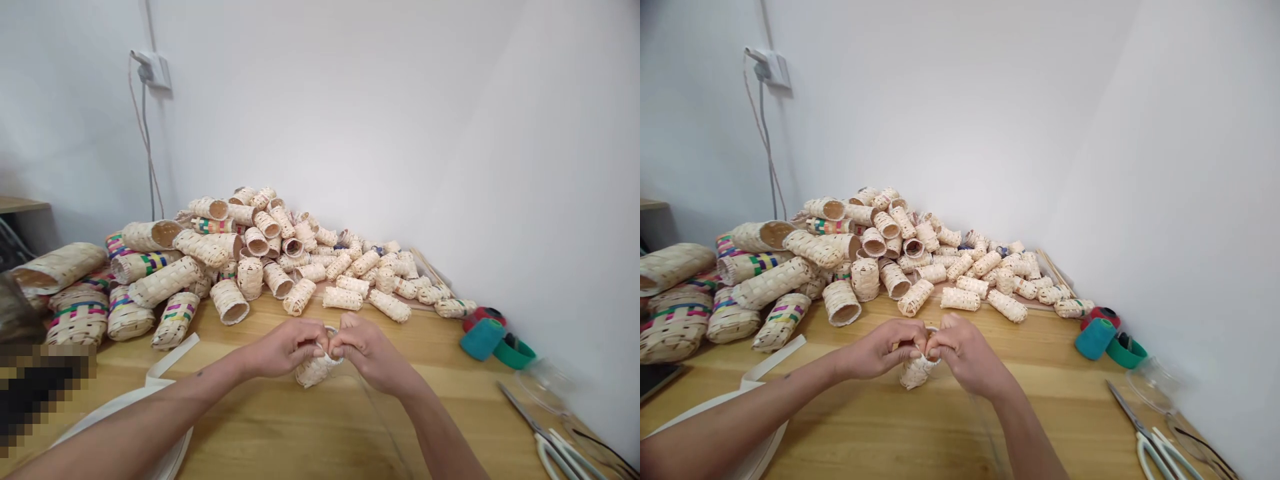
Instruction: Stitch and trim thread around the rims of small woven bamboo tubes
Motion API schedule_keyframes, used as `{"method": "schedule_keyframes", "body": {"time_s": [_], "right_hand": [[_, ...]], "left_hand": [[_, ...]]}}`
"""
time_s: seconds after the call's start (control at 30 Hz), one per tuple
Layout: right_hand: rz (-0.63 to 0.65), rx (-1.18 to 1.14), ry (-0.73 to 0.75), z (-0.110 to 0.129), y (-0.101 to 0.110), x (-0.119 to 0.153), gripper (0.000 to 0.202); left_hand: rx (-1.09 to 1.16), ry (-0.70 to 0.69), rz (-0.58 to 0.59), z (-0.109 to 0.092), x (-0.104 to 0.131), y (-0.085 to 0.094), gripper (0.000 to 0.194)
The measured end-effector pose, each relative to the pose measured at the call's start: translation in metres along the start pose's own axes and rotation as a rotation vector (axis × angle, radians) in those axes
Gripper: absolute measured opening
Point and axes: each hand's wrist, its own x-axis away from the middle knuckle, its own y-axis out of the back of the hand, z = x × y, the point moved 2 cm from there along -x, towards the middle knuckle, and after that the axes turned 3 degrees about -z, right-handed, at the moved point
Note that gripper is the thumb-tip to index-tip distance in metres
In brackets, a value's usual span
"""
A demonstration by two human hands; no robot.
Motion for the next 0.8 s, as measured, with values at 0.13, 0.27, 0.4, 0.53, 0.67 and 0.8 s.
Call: {"method": "schedule_keyframes", "body": {"time_s": [0.13,0.27,0.4,0.53,0.67,0.8], "right_hand": [[0.050,-0.044,-0.125,0.001,0.005,-0.001,0.023],[0.020,-0.060,-0.185,0.004,0.013,-0.003,0.018],[-0.056,-0.061,-0.227,0.010,0.013,-0.005,0.014],[-0.064,-0.064,-0.263,0.013,0.008,-0.015,0.006],[0.055,-0.078,-0.274,0.013,0.011,-0.032,0.003],[0.077,-0.030,-0.330,0.015,0.018,-0.036,0.008]], "left_hand": [[0.008,0.016,-0.026,0.002,-0.001,-0.001,0.027],[0.064,0.039,-0.076,0.006,-0.003,0.000,0.029],[0.178,0.048,-0.091,0.009,-0.004,0.003,0.026],[0.301,0.050,-0.099,0.015,-0.004,0.007,0.020],[0.309,0.050,-0.123,0.020,-0.006,0.007,0.012],[0.272,0.109,-0.195,0.025,-0.012,0.003,0.010]]}}
